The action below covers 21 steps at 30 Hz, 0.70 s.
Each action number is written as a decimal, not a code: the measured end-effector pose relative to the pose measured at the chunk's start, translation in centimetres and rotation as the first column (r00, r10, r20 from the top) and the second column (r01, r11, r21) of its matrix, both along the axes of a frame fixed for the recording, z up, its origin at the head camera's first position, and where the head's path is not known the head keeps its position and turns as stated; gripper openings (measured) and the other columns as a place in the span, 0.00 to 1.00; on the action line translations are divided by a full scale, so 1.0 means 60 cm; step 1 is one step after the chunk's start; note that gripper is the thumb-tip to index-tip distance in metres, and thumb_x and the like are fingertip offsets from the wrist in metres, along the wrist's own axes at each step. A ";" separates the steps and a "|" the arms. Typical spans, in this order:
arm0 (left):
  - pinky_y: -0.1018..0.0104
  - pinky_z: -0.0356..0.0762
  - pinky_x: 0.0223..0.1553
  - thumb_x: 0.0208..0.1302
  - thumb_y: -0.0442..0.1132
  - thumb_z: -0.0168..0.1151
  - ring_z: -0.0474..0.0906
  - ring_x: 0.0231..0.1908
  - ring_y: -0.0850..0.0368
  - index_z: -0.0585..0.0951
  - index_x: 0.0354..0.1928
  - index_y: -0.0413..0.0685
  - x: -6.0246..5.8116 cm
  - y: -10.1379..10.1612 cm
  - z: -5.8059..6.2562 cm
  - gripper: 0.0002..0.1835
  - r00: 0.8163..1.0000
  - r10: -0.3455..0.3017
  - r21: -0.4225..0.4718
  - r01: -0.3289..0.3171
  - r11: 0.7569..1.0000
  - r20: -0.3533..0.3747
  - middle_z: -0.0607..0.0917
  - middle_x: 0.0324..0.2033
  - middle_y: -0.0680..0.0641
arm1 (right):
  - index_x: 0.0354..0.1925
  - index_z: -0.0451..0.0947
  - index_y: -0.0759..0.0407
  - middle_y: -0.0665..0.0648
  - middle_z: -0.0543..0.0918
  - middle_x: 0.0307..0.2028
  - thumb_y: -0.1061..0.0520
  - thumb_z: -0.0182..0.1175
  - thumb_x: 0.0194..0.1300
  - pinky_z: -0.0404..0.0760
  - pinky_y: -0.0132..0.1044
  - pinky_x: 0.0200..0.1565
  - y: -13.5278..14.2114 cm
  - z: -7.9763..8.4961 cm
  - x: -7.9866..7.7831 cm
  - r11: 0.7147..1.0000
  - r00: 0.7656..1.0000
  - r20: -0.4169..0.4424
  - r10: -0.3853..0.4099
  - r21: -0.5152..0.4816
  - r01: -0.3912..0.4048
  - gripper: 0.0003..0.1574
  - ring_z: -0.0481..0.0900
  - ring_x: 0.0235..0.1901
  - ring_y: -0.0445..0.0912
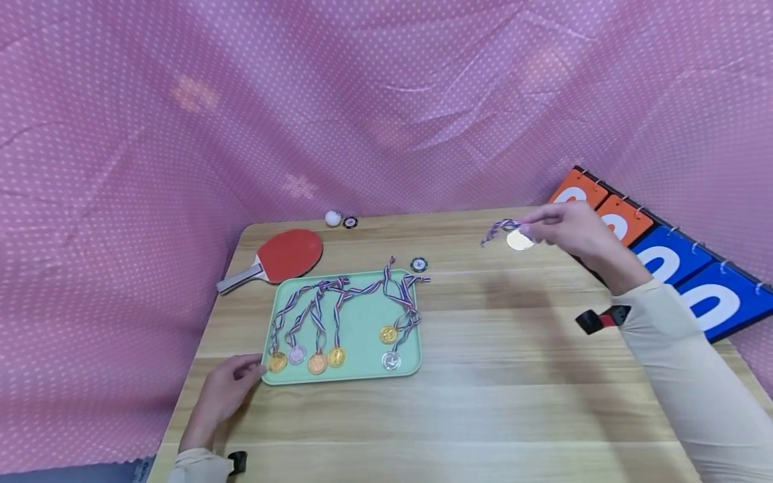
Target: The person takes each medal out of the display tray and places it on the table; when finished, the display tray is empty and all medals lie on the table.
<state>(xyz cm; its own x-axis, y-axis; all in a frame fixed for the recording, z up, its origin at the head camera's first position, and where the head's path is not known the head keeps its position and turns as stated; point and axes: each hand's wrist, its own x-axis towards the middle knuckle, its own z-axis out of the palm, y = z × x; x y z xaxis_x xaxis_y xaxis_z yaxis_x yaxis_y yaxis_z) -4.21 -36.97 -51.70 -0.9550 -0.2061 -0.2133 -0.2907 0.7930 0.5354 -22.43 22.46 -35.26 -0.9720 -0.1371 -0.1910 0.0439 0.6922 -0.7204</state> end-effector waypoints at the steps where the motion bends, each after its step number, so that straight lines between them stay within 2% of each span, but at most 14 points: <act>1: 0.66 0.73 0.42 0.66 0.52 0.61 0.78 0.42 0.57 0.80 0.58 0.49 0.000 0.000 0.000 0.23 1.000 0.000 0.003 0.000 1.000 0.005 0.85 0.42 0.48 | 0.54 0.81 0.53 0.47 0.88 0.38 0.35 0.62 0.62 0.79 0.42 0.45 0.018 -0.010 -0.002 1.000 1.000 0.008 -0.022 0.005 0.022 0.31 0.80 0.37 0.41; 5: 0.65 0.73 0.43 0.67 0.54 0.61 0.78 0.42 0.56 0.79 0.59 0.49 0.000 0.002 -0.001 0.24 1.000 0.003 0.009 -0.003 1.000 0.024 0.85 0.43 0.48 | 0.56 0.79 0.54 0.48 0.88 0.41 0.32 0.59 0.63 0.78 0.47 0.50 0.083 -0.062 0.002 0.996 0.995 0.061 -0.081 0.041 0.079 0.35 0.79 0.40 0.39; 10: 0.63 0.73 0.44 0.67 0.55 0.60 0.78 0.44 0.55 0.79 0.59 0.50 -0.003 0.005 0.000 0.24 1.000 -0.002 0.008 0.002 1.000 0.025 0.85 0.44 0.47 | 0.55 0.80 0.57 0.47 0.86 0.39 0.34 0.57 0.66 0.76 0.39 0.39 0.142 -0.133 0.033 0.993 0.988 0.123 -0.092 0.081 0.083 0.33 0.76 0.41 0.45; 14: 0.63 0.73 0.45 0.67 0.56 0.59 0.78 0.44 0.55 0.79 0.59 0.50 -0.004 0.005 0.000 0.25 1.000 -0.007 0.012 0.006 1.000 0.020 0.85 0.44 0.47 | 0.55 0.79 0.59 0.44 0.85 0.38 0.38 0.58 0.67 0.76 0.37 0.38 0.173 -0.182 0.061 0.992 0.980 0.166 -0.108 0.081 0.096 0.31 0.76 0.40 0.45; 19: 0.66 0.74 0.44 0.67 0.55 0.60 0.78 0.42 0.58 0.79 0.58 0.49 -0.002 0.003 -0.001 0.24 1.000 -0.004 -0.007 0.004 1.000 0.005 0.85 0.43 0.47 | 0.55 0.81 0.58 0.55 0.85 0.47 0.37 0.60 0.65 0.75 0.34 0.37 0.193 -0.224 0.091 0.989 0.976 0.188 -0.112 0.112 0.092 0.31 0.75 0.40 0.39; 21: 0.67 0.74 0.43 0.67 0.54 0.60 0.77 0.41 0.60 0.80 0.58 0.49 -0.002 0.003 -0.002 0.24 1.000 -0.008 -0.014 0.008 1.000 -0.006 0.85 0.42 0.48 | 0.55 0.81 0.57 0.59 0.84 0.51 0.38 0.61 0.65 0.74 0.33 0.37 0.197 -0.232 0.102 0.988 0.974 0.200 -0.108 0.133 0.082 0.30 0.75 0.41 0.41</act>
<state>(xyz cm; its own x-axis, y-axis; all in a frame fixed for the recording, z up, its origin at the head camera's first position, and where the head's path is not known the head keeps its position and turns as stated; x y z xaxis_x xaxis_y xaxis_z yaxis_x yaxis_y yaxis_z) -4.35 -36.79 -51.83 -0.9578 -0.2016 -0.2047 -0.2814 0.8029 0.5255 -16.32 34.30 -49.21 -0.9175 -0.0089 -0.3976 0.2519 0.7607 -0.5983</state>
